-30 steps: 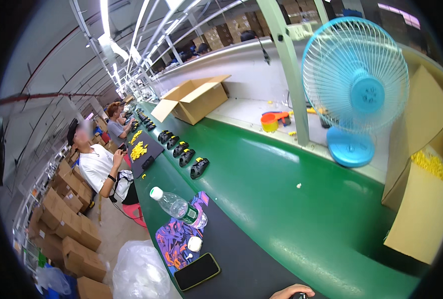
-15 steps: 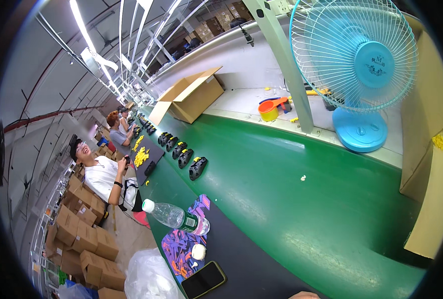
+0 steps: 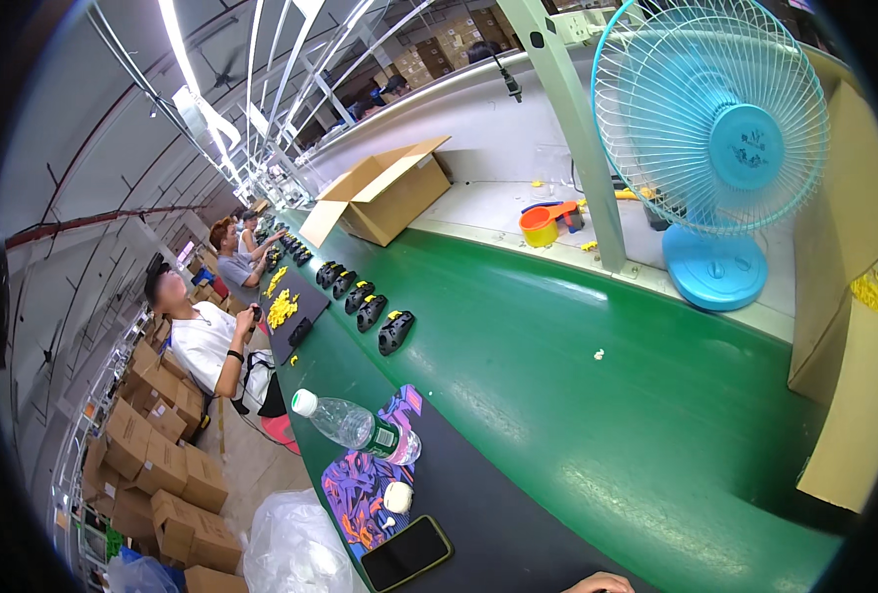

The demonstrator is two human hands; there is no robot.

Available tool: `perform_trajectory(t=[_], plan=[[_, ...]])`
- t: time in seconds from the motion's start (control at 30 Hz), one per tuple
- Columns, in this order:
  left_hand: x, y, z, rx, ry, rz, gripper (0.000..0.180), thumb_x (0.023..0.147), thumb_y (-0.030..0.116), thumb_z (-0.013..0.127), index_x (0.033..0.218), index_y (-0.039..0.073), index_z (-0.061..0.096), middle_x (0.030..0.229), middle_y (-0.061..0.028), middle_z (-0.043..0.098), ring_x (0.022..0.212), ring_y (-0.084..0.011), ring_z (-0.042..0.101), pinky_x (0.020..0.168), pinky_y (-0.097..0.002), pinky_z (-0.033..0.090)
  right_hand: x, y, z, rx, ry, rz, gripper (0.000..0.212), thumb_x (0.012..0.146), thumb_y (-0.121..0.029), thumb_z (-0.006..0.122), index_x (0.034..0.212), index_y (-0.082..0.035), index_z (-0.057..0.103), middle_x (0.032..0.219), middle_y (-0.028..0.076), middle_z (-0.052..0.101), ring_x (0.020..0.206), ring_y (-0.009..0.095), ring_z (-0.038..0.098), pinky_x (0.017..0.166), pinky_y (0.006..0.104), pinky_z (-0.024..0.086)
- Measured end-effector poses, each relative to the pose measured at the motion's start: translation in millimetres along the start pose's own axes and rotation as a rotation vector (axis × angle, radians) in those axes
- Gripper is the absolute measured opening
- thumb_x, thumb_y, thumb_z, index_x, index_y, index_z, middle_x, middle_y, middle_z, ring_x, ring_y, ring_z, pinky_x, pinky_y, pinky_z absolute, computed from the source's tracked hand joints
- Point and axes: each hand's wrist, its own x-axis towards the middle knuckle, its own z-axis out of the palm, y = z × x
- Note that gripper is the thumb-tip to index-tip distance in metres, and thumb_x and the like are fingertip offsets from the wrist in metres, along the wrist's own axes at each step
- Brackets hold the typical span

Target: Insert yellow plastic clips into black electronic housing components on an assembly line.

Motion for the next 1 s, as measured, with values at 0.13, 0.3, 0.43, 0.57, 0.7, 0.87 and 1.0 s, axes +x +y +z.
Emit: perform_trajectory(t=[0.13,0.3,0.43,0.57,0.7,0.87,1.0], plan=[[2.7,2.7,1.0,0.027,-0.028,0.008,0.078,0.070,0.056,0.082,0.119,0.002,0.053,0.108,-0.0135,0.056,0.092,-0.0242,0.057,0.081,-0.0364,0.047,-0.8,1.5,-4.0,0.065,-0.026,0.056,0.032,0.084,0.007,0.064,0.115,0.001,0.065,0.103,0.019,0.061,0.091,0.032,0.061,0.081,0.0355,0.050],[1.8,3.4,-0.7,0.066,-0.043,0.025,0.078,0.069,0.056,0.083,0.117,0.002,0.054,0.107,-0.0137,0.057,0.092,-0.0257,0.057,0.080,-0.0367,0.047,-3.5,3.7,-6.2,0.086,-0.064,0.103,0.032,0.083,0.008,0.063,0.115,0.001,0.065,0.101,0.018,0.060,0.089,0.030,0.061,0.079,0.0337,0.050],[4.9,4.9,1.2,0.083,-0.051,0.023,0.078,0.068,0.057,0.083,0.115,0.002,0.055,0.106,-0.0137,0.058,0.092,-0.0262,0.058,0.080,-0.0367,0.048,-3.5,8.2,-8.3,0.115,-0.048,0.097,0.031,0.082,0.008,0.063,0.112,0.001,0.067,0.101,0.018,0.060,0.088,0.030,0.060,0.077,0.0339,0.050],[4.2,5.8,0.7,0.101,-0.063,0.013,0.077,0.067,0.057,0.083,0.114,0.002,0.056,0.106,-0.0135,0.058,0.092,-0.0260,0.059,0.080,-0.0366,0.048,-2.3,8.5,-8.8,0.134,-0.045,0.082,0.029,0.082,0.008,0.063,0.110,0.001,0.068,0.100,0.017,0.060,0.086,0.031,0.060,0.075,0.0340,0.050],[4.2,5.3,1.4,0.097,-0.064,0.019,0.077,0.068,0.057,0.083,0.114,0.002,0.056,0.106,-0.0134,0.058,0.092,-0.0260,0.059,0.081,-0.0366,0.049,-0.7,9.0,-9.0,0.136,-0.027,0.067,0.027,0.082,0.007,0.065,0.107,0.001,0.069,0.099,0.016,0.061,0.087,0.030,0.061,0.075,0.0338,0.050],[5.2,5.7,2.0,0.075,-0.081,0.032,0.078,0.068,0.059,0.082,0.114,0.001,0.056,0.106,-0.0139,0.059,0.093,-0.0272,0.059,0.081,-0.0374,0.049,0.6,8.5,-12.0,0.183,-0.032,0.120,0.022,0.082,0.007,0.066,0.103,0.001,0.070,0.096,0.016,0.063,0.084,0.030,0.062,0.074,0.0332,0.050],[6.4,6.9,0.9,0.082,-0.100,0.048,0.079,0.068,0.059,0.081,0.114,0.001,0.056,0.107,-0.0144,0.059,0.094,-0.0284,0.059,0.082,-0.0384,0.049,1.2,6.1,-14.2,0.185,-0.043,0.152,0.021,0.082,0.007,0.066,0.102,0.002,0.070,0.095,0.016,0.063,0.083,0.029,0.062,0.075,0.0326,0.051]])
